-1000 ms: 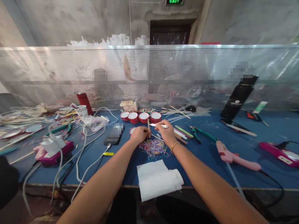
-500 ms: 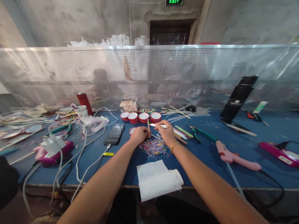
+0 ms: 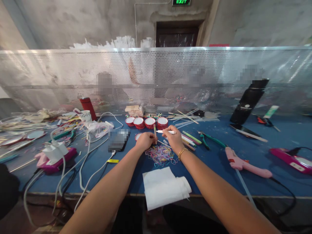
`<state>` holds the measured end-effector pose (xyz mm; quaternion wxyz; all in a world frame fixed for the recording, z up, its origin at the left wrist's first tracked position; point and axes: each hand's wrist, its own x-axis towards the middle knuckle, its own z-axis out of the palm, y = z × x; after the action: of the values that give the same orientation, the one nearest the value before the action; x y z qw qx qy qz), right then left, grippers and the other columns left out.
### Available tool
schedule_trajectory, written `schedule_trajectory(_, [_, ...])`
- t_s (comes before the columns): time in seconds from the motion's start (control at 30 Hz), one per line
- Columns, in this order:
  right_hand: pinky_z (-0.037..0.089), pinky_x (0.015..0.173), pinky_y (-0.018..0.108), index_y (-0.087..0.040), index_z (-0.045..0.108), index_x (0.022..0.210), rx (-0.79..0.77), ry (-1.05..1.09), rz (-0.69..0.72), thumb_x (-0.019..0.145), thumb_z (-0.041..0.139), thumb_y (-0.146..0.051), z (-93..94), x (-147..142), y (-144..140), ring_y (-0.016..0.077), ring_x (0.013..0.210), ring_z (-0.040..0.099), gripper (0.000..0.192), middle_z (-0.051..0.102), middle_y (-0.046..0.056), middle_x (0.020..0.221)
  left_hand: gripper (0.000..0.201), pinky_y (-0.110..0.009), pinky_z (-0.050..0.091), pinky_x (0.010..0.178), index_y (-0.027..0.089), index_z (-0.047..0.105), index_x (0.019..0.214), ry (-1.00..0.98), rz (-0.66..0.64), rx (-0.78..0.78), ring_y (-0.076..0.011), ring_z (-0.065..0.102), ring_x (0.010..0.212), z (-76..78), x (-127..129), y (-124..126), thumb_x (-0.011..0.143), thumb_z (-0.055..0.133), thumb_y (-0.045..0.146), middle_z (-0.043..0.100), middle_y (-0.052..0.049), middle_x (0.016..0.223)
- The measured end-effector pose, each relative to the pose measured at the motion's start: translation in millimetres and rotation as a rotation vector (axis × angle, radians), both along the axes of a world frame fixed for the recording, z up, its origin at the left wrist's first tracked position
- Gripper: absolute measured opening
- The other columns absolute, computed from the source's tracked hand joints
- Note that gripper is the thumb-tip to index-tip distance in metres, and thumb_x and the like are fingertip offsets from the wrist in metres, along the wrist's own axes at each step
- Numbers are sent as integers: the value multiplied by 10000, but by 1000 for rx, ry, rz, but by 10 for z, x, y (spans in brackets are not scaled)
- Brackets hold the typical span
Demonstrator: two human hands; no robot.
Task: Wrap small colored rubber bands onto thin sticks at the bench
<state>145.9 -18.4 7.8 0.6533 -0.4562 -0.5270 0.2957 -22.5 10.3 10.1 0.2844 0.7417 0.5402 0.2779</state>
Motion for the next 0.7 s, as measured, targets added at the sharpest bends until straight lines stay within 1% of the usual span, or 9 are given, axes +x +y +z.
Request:
schedule_trajectory(0.2, [440, 607, 290, -246, 595, 646, -12, -19, 19, 726, 656, -401, -2, -20, -14, 168, 596, 546, 185, 664, -6, 617, 233, -249, 422, 628, 192, 738, 707, -8, -27, 19, -144, 625, 644, -47, -10, 33, 853, 655, 353, 738, -15, 717])
schedule_trajectory(0.33, [440, 604, 291, -246, 594, 656, -10, -19, 40, 726, 659, -411, -28, -26, 10, 167, 587, 542, 191, 658, -10, 612, 215, -238, 451, 660, 194, 742, 726, -20, -44, 15, -145, 644, 673, -82, -16, 65, 857, 642, 332, 747, -15, 738])
schedule_trajectory(0.57, [441, 627, 292, -245, 584, 630, -12, 1, -11, 734, 659, -387, -33, 19, 18, 171, 615, 562, 192, 653, -11, 612, 163, -237, 431, 632, 203, 758, 774, 7, -8, 10, -145, 650, 682, -48, -14, 48, 845, 661, 313, 758, -9, 754])
schedule_trajectory(0.7, [446, 630, 292, -247, 590, 644, -13, -19, -7, 739, 653, -391, -25, 7, -2, 173, 613, 565, 184, 658, -10, 615, 176, -245, 432, 635, 202, 757, 765, 1, -16, 15, -146, 642, 669, -67, -14, 58, 847, 658, 322, 754, -12, 750])
